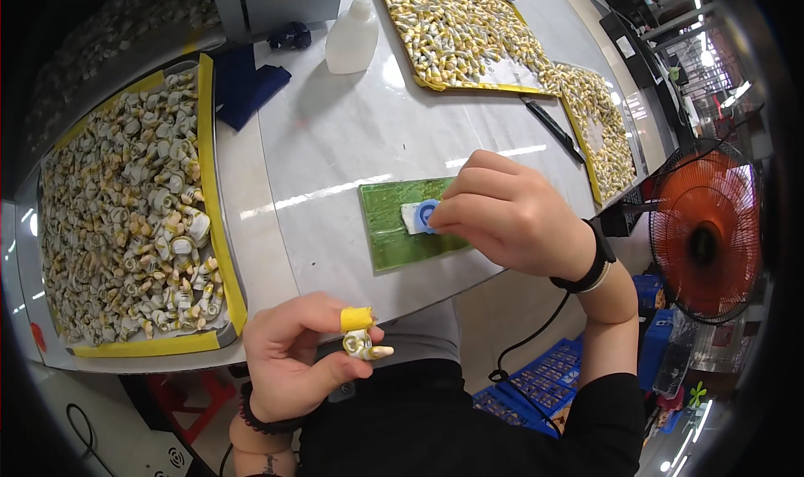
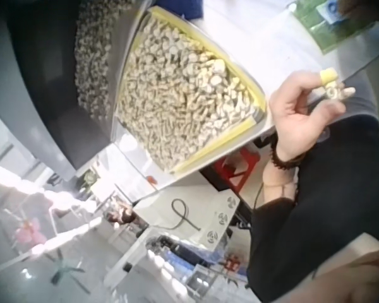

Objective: The person repeatedly picks small white and yellow components from a tray, applies a small amount of blue paste from a green pad, and assembles the pieces into small decorative units. The assembled items are placed back onto the tray. The process is repetitive and performed by hand.

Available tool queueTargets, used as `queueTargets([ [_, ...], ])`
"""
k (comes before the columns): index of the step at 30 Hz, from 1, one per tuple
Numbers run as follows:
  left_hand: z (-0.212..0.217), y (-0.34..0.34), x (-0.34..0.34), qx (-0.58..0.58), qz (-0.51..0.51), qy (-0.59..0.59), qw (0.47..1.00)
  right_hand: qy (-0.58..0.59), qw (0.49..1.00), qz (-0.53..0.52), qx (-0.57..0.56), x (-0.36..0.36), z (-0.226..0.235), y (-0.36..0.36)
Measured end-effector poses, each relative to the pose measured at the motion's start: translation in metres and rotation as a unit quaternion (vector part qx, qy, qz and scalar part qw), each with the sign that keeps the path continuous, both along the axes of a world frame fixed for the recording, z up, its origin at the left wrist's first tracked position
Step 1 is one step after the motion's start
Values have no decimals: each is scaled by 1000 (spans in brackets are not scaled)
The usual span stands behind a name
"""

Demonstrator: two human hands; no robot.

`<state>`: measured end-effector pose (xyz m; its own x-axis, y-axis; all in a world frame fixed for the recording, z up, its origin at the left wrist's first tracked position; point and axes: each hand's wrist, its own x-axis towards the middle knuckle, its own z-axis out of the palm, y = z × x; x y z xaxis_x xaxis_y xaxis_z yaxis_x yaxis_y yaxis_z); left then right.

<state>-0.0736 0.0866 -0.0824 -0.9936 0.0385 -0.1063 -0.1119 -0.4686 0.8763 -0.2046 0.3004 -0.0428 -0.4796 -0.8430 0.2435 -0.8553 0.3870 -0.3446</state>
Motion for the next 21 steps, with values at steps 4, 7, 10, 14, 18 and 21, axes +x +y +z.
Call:
queueTargets([
  [4, 1, 4, 3, -25, 27, 7, 999, 9, 999, -29, -30, 5, -1, -1],
  [7, -1, 9, 7, -80, 60, 52, 994, -45, 994, -62, -80, 16, 7, -3],
  [10, -8, 10, 6, -181, 66, 202, 960, -140, 977, -50, -151, 35, 23, -3],
  [14, -1, 11, 3, -188, 54, 241, 951, -209, 948, 1, -238, 55, 25, -12],
  [18, 2, 15, 3, -180, 58, 233, 954, -190, 939, 26, -284, 59, 17, -15],
  [21, 6, 17, 3, -190, 51, 228, 954, -186, 942, 38, -277, 61, 17, -15],
])
